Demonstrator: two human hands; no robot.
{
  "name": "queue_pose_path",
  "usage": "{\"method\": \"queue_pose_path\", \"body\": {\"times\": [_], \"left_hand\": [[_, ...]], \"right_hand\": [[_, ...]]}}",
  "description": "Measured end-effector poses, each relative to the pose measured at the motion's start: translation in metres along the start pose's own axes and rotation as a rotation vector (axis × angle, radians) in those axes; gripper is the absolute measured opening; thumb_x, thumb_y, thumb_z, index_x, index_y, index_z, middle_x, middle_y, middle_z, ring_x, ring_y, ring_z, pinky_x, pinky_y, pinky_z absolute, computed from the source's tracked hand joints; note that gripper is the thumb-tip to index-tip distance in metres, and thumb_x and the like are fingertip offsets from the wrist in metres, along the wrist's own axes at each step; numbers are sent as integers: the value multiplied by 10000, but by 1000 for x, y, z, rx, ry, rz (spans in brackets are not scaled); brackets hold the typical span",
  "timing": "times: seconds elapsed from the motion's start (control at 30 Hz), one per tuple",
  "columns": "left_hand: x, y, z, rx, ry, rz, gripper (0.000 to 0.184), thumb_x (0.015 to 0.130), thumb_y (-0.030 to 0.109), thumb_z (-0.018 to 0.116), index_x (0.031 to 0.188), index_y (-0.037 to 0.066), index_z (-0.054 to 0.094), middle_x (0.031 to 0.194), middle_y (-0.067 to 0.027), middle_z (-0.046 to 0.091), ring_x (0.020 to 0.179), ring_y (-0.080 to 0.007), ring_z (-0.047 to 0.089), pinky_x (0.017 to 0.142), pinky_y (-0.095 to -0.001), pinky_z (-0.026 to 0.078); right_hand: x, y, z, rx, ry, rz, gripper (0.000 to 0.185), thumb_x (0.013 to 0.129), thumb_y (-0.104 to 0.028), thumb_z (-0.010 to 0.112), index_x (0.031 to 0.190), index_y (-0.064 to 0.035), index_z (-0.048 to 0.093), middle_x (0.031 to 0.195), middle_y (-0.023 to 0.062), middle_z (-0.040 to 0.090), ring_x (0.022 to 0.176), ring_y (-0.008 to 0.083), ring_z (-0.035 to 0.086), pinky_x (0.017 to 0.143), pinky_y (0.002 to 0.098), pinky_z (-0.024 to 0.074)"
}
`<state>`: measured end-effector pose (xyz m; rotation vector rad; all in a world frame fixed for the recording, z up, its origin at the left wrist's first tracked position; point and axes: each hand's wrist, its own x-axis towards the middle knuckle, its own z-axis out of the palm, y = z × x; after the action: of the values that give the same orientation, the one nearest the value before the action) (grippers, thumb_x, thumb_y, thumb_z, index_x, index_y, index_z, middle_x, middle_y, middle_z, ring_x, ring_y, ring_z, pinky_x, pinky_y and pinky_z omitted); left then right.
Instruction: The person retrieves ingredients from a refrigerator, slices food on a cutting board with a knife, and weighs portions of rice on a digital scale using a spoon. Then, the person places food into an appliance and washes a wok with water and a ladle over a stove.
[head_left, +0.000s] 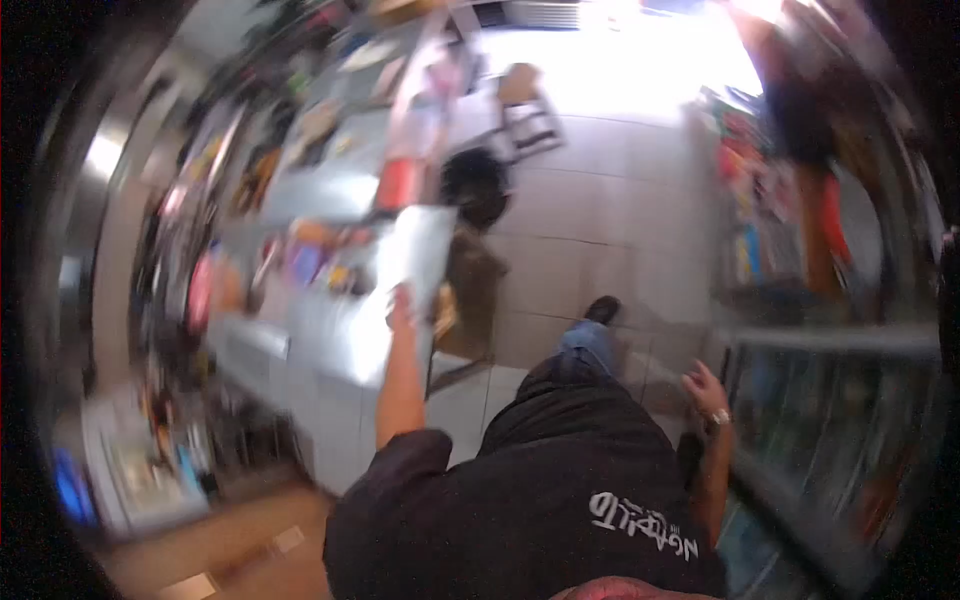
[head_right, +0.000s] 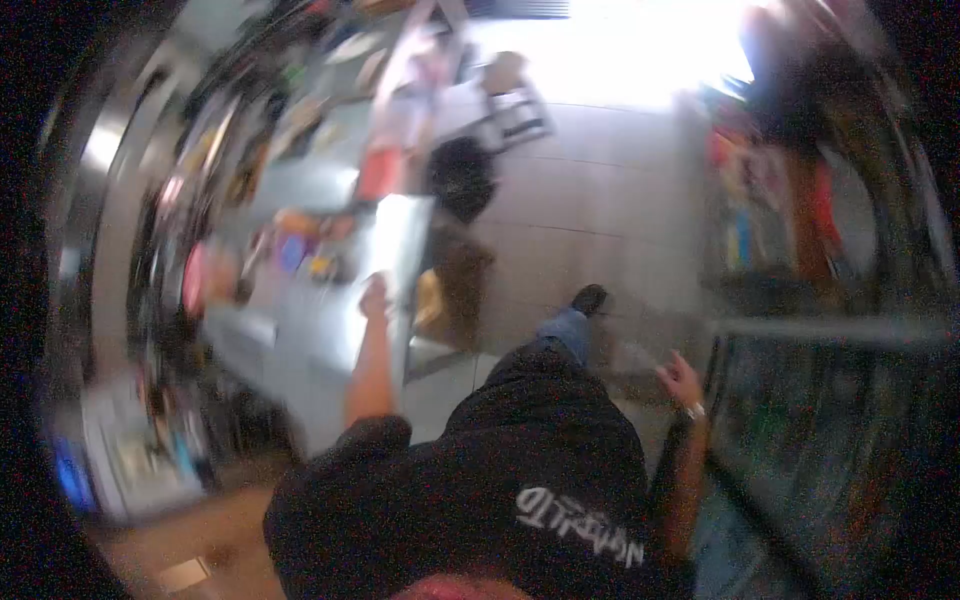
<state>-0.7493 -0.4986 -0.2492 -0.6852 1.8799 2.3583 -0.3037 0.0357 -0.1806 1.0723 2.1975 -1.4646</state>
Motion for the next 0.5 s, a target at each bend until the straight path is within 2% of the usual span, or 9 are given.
{"method": "queue_pose_path", "body": {"times": [0.07,0.1,0.13,0.2,0.27,0.3,0.37,0.4,0.5], "left_hand": [[17,10,5,186,-23,80,314,824,173,597,1068,-21,556,975,-137,594,835,-203,584,662,-321,485],[21,11,18,290,-24,129,350,831,201,599,1090,-27,541,1002,-152,587,858,-212,582,674,-332,488],[20,9,37,412,-4,201,386,838,228,601,1112,-34,527,1029,-166,579,882,-220,579,686,-343,490],[12,-2,74,692,97,383,461,852,283,605,1157,-47,499,1083,-195,564,929,-238,575,710,-365,495],[-8,-31,121,895,-9,430,538,866,338,610,1201,-60,471,1136,-224,549,976,-255,571,735,-386,501],[-31,-43,156,926,-206,378,577,873,365,612,1223,-67,457,1163,-239,541,999,-263,569,747,-397,503],[-82,-78,254,864,-839,115,532,887,343,598,1245,-21,449,1202,-219,528,1023,-302,550,838,-404,469],[-110,-106,318,635,-984,-37,542,886,312,604,1296,16,409,1231,-188,515,1044,-279,539,853,-379,466],[-315,-95,469,507,-1643,115,506,913,190,573,1336,12,360,1328,-118,438,1116,-220,491,906,-329,424]], "right_hand": [[-12,26,45,105,0,12,701,845,-382,634,1380,-24,356,1277,205,516,1101,279,561,887,371,458],[-33,20,58,-125,112,60,723,835,-422,628,1380,-32,358,1294,195,507,1135,288,541,914,381,445],[-65,-13,53,61,59,184,727,835,-453,609,1378,-39,360,1311,188,492,1170,309,512,963,390,411],[-87,12,82,60,42,354,731,840,-522,556,1366,-45,379,1305,192,494,1191,325,487,994,396,382],[-106,44,119,100,91,432,737,844,-552,521,1365,-50,380,1301,186,499,1193,332,482,996,401,380],[-112,49,136,55,40,420,745,848,-582,485,1365,-55,381,1297,181,504,1195,339,477,998,407,377],[-124,55,162,103,79,454,741,853,-590,467,1357,-51,393,1297,172,507,1197,334,475,999,409,375],[-126,46,162,112,75,455,738,858,-597,448,1348,-48,405,1297,164,510,1199,328,473,1000,411,373],[-127,40,192,303,79,466,706,861,-587,455,1321,-52,446,1289,157,518,1188,323,484,995,409,378]]}}
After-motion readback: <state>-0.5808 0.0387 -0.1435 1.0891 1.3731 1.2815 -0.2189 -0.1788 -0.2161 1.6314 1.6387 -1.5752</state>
